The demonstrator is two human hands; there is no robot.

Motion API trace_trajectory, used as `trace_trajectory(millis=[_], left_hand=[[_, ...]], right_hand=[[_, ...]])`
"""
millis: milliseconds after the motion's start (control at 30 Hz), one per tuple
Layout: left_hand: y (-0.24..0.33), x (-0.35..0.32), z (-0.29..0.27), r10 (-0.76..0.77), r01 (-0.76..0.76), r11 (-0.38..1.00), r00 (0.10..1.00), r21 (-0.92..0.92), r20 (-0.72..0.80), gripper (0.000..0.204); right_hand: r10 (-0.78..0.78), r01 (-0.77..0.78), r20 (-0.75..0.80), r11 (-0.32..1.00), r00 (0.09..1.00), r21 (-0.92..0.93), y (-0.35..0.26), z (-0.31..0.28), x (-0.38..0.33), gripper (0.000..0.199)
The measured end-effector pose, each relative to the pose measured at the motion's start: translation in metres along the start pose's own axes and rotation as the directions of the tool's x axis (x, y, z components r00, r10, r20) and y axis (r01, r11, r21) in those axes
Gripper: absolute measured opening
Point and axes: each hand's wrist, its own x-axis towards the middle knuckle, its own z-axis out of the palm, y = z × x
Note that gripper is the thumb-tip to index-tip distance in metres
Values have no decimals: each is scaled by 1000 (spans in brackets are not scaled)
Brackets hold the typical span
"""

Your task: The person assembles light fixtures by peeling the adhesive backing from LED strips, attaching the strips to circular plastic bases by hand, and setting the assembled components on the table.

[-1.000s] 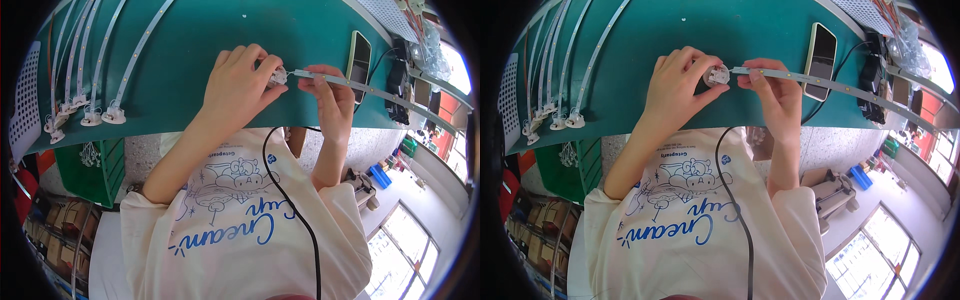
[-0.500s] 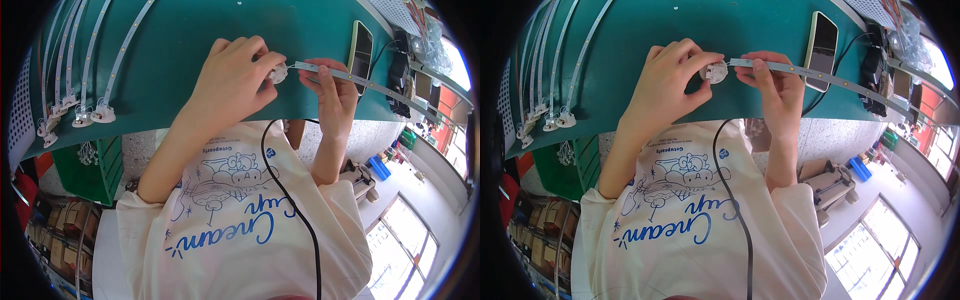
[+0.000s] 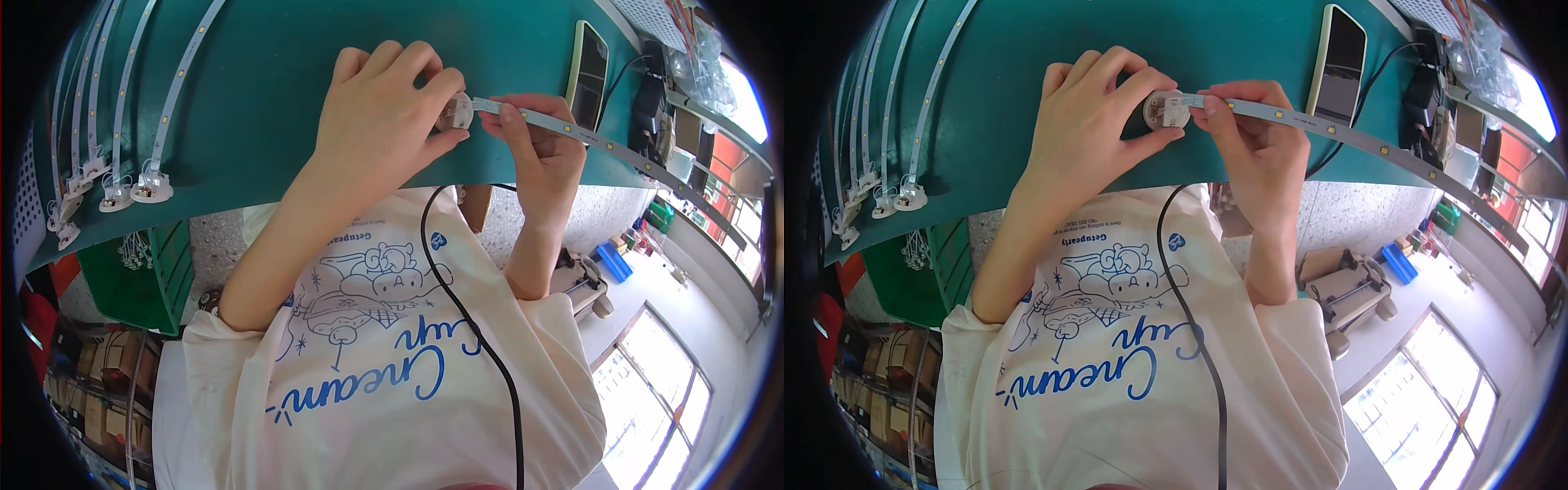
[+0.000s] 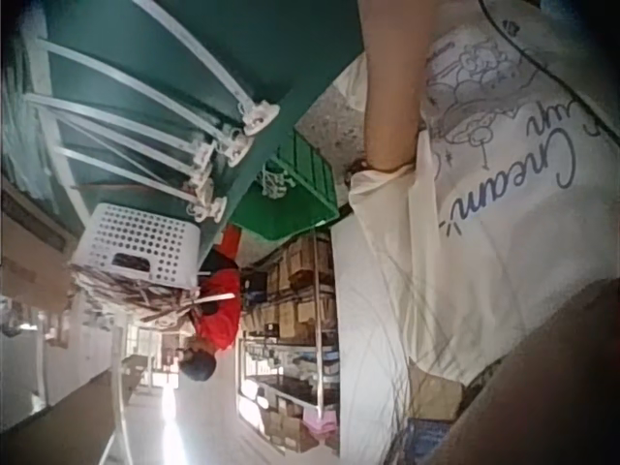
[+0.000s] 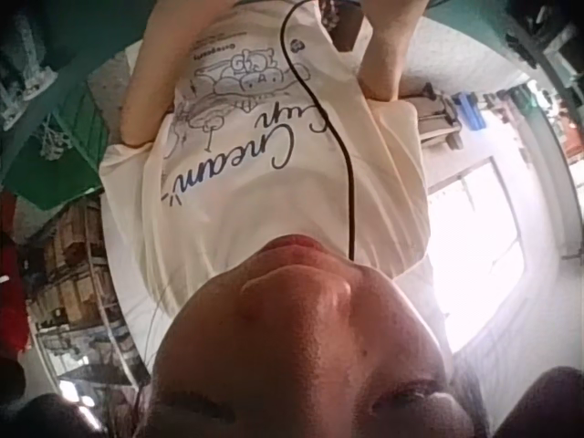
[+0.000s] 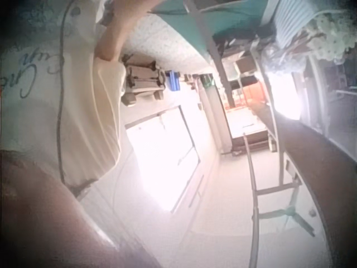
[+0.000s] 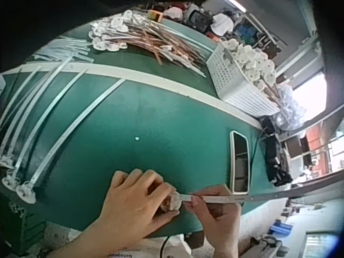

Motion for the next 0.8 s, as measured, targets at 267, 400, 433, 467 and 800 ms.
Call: trace_trajectory(millis=[267, 400, 433, 467, 800], left_hand=[[1, 0, 5, 2, -3, 1000, 997, -7, -75, 36], [0, 0, 7, 1, -2, 1000, 997, -6, -76, 36], [1, 0, 7, 5, -6, 1000, 997, -9, -83, 36], [1, 0, 6, 3, -5, 1000, 996, -13, -84, 36], [1, -4, 6, -3, 3, 1000, 998, 3, -66, 31]], right_hand=[[8, -11, -19, 990, 1000, -141, -3, 4, -3, 12], [3, -2, 4, 984, 1000, -176, -7, 1, -4, 11], [27, -24, 11, 982, 1000, -190, -10, 1, -5, 11], [28, -25, 11, 981, 1000, -194, -10, 1, -5, 11], [-21, 6, -35, 922, 999, -386, -13, 9, -10, 12]])
